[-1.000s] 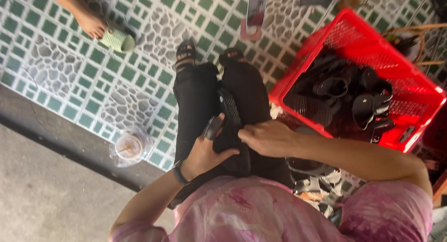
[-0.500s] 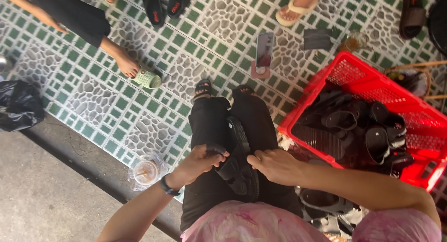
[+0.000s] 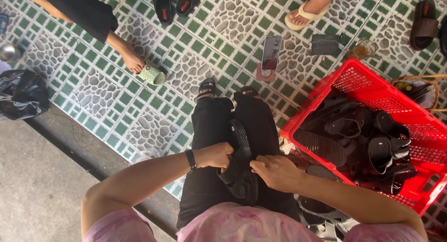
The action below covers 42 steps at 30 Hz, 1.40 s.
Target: The person sews the sole of a black sandal by hand using a needle and thread. They push the needle through the rubber material and pull the thread tight while sitting on a tiled floor near a basket of footwear.
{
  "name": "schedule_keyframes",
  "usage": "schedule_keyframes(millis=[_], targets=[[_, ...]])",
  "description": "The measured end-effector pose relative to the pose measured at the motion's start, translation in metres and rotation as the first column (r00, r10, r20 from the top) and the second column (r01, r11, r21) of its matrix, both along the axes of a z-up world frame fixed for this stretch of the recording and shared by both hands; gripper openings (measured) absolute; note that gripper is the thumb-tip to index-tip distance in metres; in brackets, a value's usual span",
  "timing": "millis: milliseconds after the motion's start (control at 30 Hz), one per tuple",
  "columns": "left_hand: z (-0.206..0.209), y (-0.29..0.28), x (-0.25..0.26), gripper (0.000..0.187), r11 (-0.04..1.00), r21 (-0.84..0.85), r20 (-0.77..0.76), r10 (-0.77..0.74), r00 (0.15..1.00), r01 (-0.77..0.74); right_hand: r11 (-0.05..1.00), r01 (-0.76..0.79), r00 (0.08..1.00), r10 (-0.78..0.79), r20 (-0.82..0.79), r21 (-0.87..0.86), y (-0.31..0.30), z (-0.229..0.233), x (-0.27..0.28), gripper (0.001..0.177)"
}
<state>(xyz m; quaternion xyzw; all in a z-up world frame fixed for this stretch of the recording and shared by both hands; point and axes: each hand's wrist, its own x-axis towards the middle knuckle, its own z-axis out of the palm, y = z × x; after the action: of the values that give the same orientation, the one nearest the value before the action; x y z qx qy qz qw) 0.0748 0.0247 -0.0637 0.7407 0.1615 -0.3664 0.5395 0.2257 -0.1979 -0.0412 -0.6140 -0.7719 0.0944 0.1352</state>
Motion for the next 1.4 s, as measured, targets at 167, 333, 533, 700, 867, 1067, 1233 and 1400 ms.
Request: schedule_keyframes(millis=[167, 333, 533, 700, 867, 1067, 1233, 1400], targets=[[0.014, 0.006, -0.002, 0.015, 0.985, 0.104, -0.057, -0.132, 0.99, 0.137, 0.994, -0.018, 1.0, 0.017, 0.007, 0.103, 0.0, 0.029, 0.013, 0.026], [0.032, 0.0, -0.025, 0.009, 0.993, 0.0, 0.04, 0.121, 0.992, -0.121, 0.991, -0.008, 0.976, 0.037, 0.214, -0.134, 0.007, 0.128, 0.035, 0.054], [0.027, -0.002, -0.052, 0.013, 0.805, 0.583, 0.568, -0.304, 0.765, -0.112, 0.761, 0.238, 0.943, -0.033, 0.331, -0.603, -0.039, 0.14, 0.078, 0.074], [0.056, 0.034, -0.039, 0.025, 0.578, 0.683, 0.689, -0.305, 0.658, -0.447, 0.862, 0.082, 0.826, -0.34, -0.45, -0.501, -0.022, 0.091, 0.022, 0.038], [0.108, 0.021, -0.039, 0.046, 0.623, 0.527, 0.843, -0.299, 0.448, -0.577, 0.814, 0.145, 0.195, -0.58, -0.791, -0.562, -0.025, 0.054, -0.002, 0.012], [0.088, -0.061, -0.035, 0.074, 0.725, 0.277, 0.876, 0.079, 0.476, -0.631, 0.797, 0.1, -0.037, -0.595, -0.803, -0.596, -0.023, 0.049, -0.004, 0.013], [0.054, -0.071, -0.008, 0.067, 0.595, 0.347, 0.917, -0.054, 0.395, -0.725, 0.889, 0.146, -0.029, -0.434, -0.9, -0.434, -0.018, 0.052, -0.003, 0.005], [0.051, -0.059, -0.015, 0.066, 0.663, 0.249, 0.946, -0.01, 0.324, -0.706, 0.896, 0.173, -0.162, -0.384, -0.909, -0.41, -0.025, 0.039, 0.001, 0.006]])
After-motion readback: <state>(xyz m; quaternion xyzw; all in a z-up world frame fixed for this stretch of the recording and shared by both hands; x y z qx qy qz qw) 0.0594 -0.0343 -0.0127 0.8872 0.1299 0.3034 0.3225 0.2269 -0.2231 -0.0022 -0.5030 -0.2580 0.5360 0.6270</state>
